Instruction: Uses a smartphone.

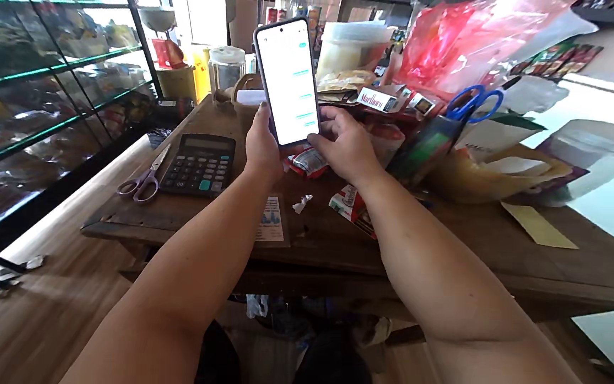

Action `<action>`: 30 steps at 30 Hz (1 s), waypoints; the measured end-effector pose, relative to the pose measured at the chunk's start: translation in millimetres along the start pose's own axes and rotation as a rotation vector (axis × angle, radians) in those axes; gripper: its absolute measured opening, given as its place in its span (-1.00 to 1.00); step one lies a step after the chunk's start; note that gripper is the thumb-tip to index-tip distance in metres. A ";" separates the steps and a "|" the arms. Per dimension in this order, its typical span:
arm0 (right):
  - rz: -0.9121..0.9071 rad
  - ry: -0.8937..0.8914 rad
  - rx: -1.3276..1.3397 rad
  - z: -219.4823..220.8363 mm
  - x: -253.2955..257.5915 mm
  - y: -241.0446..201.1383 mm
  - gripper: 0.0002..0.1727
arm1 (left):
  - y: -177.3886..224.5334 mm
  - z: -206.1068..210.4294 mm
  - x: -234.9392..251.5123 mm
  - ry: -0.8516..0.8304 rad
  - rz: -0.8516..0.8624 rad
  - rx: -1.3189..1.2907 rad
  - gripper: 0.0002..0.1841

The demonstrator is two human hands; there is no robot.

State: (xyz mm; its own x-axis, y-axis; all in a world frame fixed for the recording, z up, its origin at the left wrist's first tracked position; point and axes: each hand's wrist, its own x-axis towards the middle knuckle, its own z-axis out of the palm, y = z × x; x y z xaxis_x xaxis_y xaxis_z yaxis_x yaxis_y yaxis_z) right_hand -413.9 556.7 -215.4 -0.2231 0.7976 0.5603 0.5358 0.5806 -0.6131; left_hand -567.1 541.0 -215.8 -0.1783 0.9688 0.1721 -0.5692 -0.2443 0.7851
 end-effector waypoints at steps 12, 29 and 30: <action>0.038 -0.010 0.026 -2.1 -1.3 -4.1 -0.46 | 0.5 0.2 -0.2 -0.029 0.004 0.013 -0.50; -0.006 0.001 0.011 -5.4 -0.8 -1.1 -0.52 | -0.9 -0.8 0.3 -0.026 0.001 0.036 -0.49; -0.007 0.001 0.011 -5.4 -0.8 -0.8 -0.53 | -0.6 -0.4 0.2 -0.018 0.001 0.039 -0.49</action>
State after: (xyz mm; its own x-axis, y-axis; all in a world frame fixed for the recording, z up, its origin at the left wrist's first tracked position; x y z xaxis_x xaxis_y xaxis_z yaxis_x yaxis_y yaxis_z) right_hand -409.8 554.7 -212.4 -0.2261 0.7936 0.5648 0.5250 0.5877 -0.6156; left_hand -567.1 541.4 -216.5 -0.1643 0.9693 0.1828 -0.5370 -0.2434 0.8077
